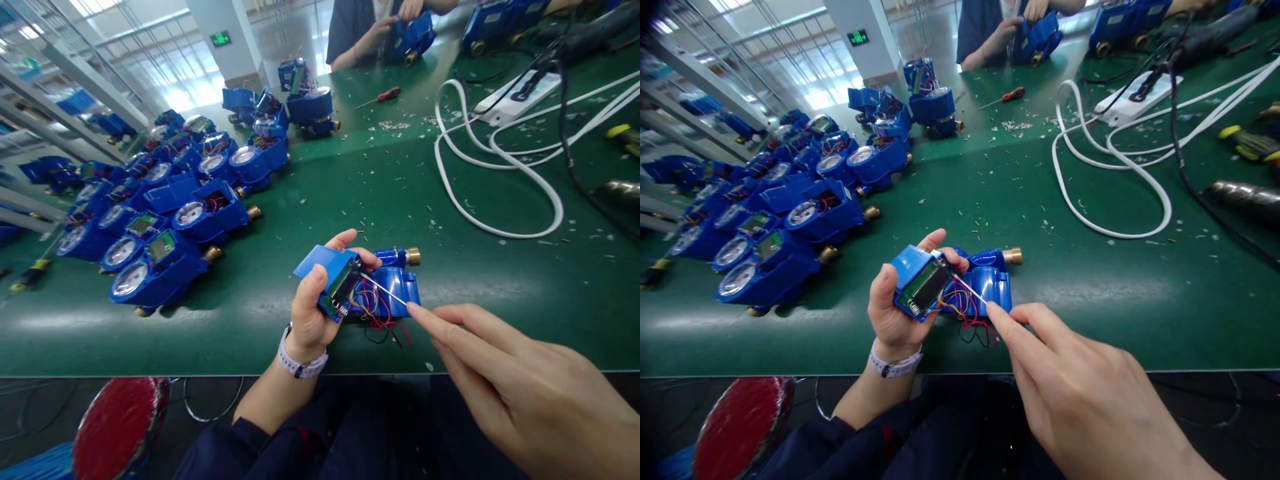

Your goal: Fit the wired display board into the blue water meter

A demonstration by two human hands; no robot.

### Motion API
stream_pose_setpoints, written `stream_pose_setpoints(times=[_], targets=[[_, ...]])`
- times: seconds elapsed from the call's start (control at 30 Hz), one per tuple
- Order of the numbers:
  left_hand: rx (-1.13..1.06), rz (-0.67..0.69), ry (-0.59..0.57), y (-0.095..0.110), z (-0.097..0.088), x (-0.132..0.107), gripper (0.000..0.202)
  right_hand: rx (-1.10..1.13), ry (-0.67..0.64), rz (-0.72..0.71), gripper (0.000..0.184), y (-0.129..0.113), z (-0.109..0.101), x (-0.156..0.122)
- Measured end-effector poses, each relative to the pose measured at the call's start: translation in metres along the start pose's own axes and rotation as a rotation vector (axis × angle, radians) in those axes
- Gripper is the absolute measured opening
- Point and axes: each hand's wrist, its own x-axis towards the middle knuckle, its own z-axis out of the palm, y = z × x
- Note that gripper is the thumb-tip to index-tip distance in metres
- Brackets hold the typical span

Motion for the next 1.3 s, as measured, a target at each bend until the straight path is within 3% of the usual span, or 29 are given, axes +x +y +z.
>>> stream_pose_setpoints(times=[0.2, 0.53, 0.9, 1.1, 1.3], targets=[[-0.005, -0.023, 0.014, 0.000, 0.001, -0.002, 0.061, 0.018, -0.017, 0.011, 0.035, 0.001, 0.001, -0.004], [0.030, -0.010, 0.034, 0.000, 0.002, -0.001, 0.050, -0.060, -0.018, 0.005, 0.037, -0.003, -0.001, -0.008], [0.137, 0.164, -0.001, -0.011, 0.001, -0.005, 0.047, -0.226, -0.023, -0.079, 0.044, -0.014, -0.004, 0.001], [0.217, 0.264, 0.009, -0.020, -0.001, -0.011, 0.051, -0.285, -0.006, -0.054, 0.046, -0.023, -0.007, 0.006], [0.198, 0.207, 0.022, -0.018, -0.004, -0.013, 0.051, -0.176, -0.057, -0.087, 0.047, -0.015, -0.003, 0.014]])
